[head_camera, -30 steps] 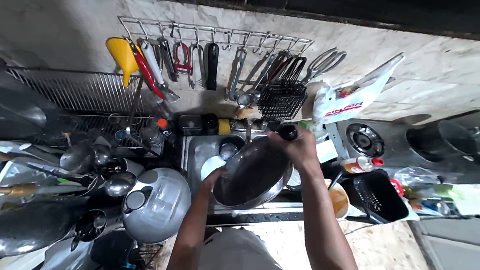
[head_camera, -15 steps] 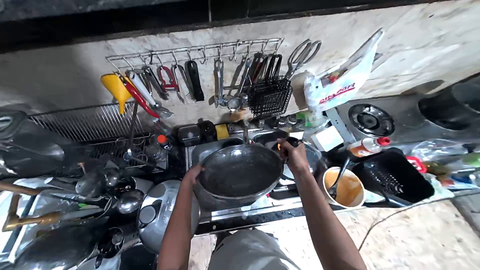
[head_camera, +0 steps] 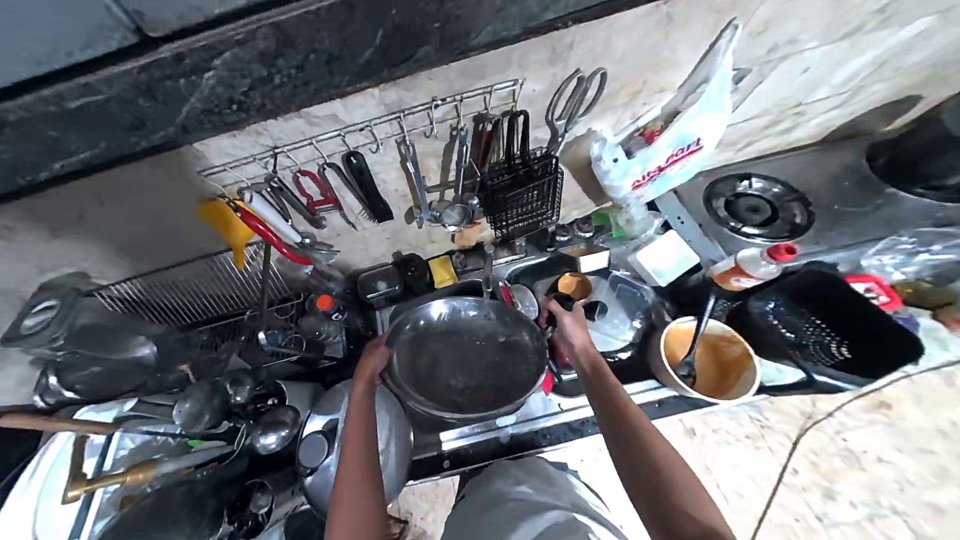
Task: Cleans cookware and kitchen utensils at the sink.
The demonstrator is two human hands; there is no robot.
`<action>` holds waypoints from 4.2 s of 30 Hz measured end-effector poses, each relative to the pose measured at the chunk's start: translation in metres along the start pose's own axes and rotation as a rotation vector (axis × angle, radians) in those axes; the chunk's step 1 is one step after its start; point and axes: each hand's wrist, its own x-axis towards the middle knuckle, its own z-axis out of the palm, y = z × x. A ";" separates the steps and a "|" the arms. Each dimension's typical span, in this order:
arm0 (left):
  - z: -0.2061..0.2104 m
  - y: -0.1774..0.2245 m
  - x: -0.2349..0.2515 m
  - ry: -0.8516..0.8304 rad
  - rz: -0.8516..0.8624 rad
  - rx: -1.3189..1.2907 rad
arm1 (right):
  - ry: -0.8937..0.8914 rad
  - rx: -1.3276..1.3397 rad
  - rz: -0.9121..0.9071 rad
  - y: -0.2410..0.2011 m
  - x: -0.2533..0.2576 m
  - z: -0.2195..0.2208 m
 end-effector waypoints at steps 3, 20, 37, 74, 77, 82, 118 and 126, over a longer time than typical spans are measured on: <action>0.000 -0.005 0.006 -0.014 0.001 -0.001 | -0.007 -0.017 -0.015 -0.006 -0.003 0.002; 0.088 -0.033 0.063 -0.410 -0.056 0.035 | 0.055 -0.583 -0.192 -0.138 -0.062 0.042; 0.054 -0.054 0.029 -0.075 -0.305 -0.140 | -0.144 -0.299 -0.142 -0.066 -0.006 0.010; 0.011 -0.060 -0.062 0.313 -0.111 -0.314 | -0.944 -1.560 -0.417 0.107 -0.007 0.072; 0.011 -0.065 -0.062 0.310 -0.095 -0.309 | -1.146 -1.610 -0.456 0.127 0.005 0.073; 0.010 -0.064 -0.061 0.306 -0.101 -0.328 | -0.994 -1.591 -0.348 0.128 0.015 0.093; -0.007 -0.046 -0.059 0.206 -0.154 -0.340 | -0.194 -0.646 0.001 0.038 0.029 -0.005; 0.000 -0.042 -0.032 0.031 -0.193 -0.340 | -0.213 0.023 -0.036 0.041 0.016 -0.007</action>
